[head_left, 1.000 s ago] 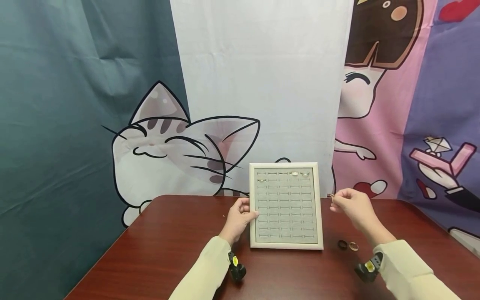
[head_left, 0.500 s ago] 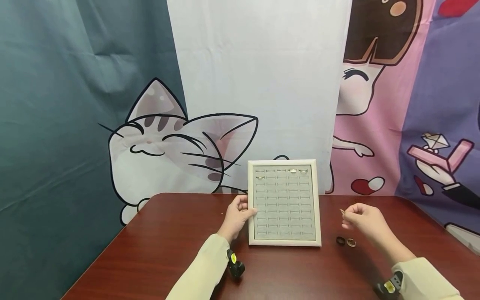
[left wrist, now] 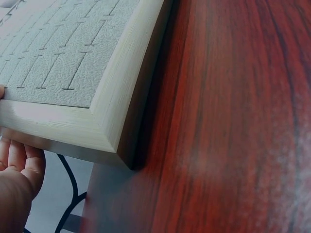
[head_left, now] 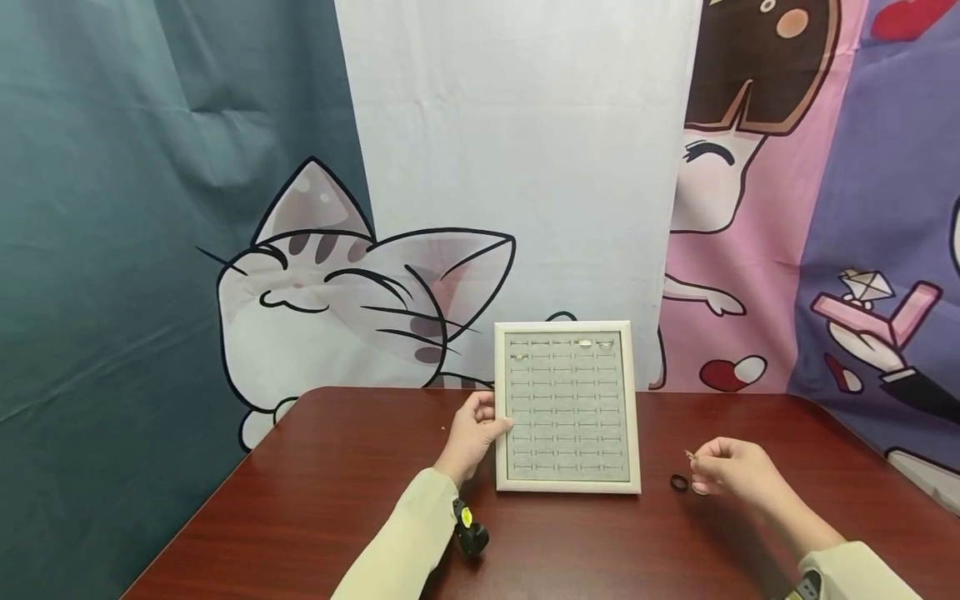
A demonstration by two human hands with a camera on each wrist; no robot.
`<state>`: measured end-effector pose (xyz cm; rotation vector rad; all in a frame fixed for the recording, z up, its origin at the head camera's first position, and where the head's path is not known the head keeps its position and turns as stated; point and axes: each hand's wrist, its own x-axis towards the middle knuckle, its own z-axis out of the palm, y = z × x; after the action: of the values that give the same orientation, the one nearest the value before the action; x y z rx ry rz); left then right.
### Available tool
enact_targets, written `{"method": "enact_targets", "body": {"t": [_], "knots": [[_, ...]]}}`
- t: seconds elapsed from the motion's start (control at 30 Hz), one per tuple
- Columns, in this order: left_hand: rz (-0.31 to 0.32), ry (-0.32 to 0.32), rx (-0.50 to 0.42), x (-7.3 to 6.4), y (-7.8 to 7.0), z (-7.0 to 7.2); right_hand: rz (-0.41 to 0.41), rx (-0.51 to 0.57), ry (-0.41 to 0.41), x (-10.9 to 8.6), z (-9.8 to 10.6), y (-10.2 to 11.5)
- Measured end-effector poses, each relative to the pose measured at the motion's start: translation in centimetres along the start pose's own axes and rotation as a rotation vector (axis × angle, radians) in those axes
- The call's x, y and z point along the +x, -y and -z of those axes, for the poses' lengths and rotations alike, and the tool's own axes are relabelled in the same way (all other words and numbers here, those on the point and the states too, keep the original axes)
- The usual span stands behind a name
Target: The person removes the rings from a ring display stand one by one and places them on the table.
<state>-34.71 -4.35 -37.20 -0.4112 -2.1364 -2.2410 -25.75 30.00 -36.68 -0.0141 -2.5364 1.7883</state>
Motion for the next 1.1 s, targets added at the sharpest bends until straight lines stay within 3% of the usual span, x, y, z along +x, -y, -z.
{"method": "enact_targets", "body": {"t": [0.17,0.33,0.6,0.83,1.1], "knots": [[-0.003,0.004,0.006,-0.1,-0.1,0.0,-0.010,0.035,0.093,0.0,0.2,-0.9],[-0.023,0.007,0.007,0.0,0.1,0.1,-0.012,-0.001,0.115,0.0,0.3,-1.6],[-0.007,0.002,-0.012,0.9,2.1,0.4,-0.052,-0.024,0.179,-0.4,0.4,-2.9],[-0.023,-0.012,0.014,1.1,2.4,0.4,-0.053,-0.010,0.244,-0.4,0.5,-3.7],[-0.020,-0.010,0.008,1.2,2.3,0.3,-0.091,-0.079,0.228,-0.7,0.6,-4.6]]}}
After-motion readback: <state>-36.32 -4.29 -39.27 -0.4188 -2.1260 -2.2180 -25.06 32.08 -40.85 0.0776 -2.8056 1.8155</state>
